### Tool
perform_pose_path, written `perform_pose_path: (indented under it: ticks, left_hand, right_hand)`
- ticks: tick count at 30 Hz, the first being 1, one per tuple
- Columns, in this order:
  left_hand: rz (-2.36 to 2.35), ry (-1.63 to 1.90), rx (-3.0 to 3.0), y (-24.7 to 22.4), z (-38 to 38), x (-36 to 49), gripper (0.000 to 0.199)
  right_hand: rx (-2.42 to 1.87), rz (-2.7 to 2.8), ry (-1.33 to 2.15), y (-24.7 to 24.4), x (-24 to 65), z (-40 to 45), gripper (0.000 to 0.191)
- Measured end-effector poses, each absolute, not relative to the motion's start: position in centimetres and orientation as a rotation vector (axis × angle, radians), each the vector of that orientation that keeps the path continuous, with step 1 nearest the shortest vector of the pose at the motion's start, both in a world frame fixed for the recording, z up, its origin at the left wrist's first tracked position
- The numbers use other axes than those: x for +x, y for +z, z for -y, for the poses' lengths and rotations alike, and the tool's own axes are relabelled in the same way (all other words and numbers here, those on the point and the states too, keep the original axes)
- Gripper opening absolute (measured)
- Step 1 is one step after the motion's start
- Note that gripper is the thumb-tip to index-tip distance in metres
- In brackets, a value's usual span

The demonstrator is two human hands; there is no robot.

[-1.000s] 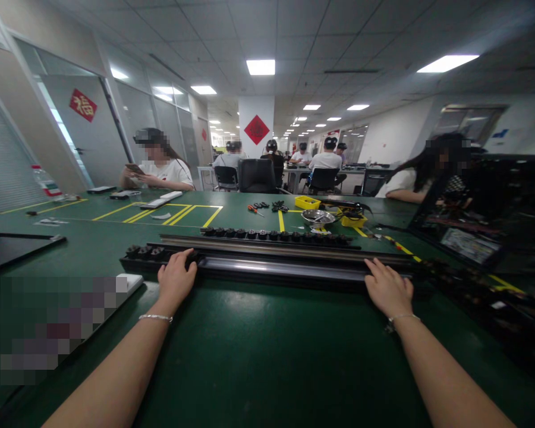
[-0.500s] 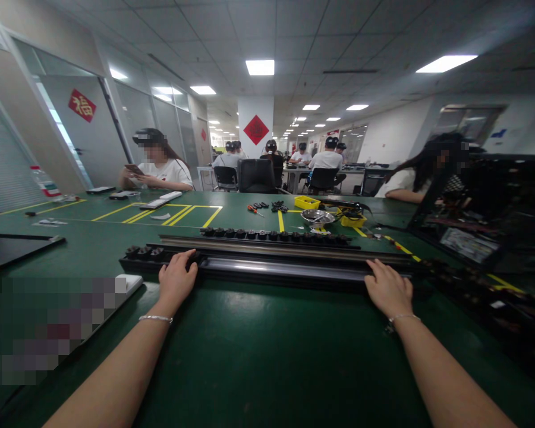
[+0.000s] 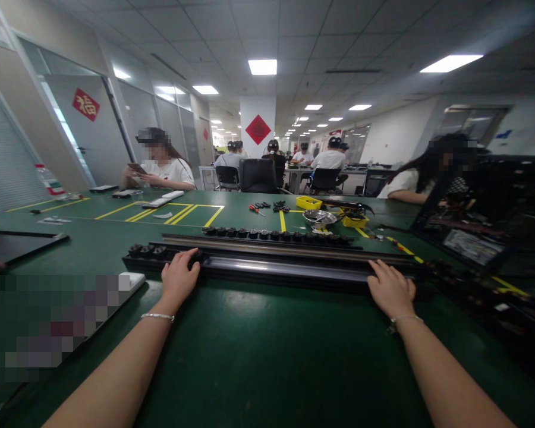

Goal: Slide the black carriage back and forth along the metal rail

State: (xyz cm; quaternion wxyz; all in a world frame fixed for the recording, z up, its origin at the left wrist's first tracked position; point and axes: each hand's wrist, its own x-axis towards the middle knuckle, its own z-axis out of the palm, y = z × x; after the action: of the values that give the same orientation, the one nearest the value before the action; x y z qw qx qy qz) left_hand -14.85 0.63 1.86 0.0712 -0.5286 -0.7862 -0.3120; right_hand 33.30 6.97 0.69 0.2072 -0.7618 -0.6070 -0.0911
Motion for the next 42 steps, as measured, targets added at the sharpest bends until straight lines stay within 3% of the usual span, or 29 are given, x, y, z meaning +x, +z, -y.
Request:
perform_pose_path:
  ticks: [25, 42]
  left_hand:
    - [2.352, -0.988, -1.661, 1.85, -0.57, -14.34, 0.045]
    - [2.347, -1.008, -1.737, 1.60, -0.65, -14.61, 0.048]
  right_hand:
    - [-2.150, 1.629, -0.124, 1.20, 33.81, -6.95, 0.055]
    - [-2.155, 1.728, -0.218, 1.60, 33.96, -6.44, 0.054]
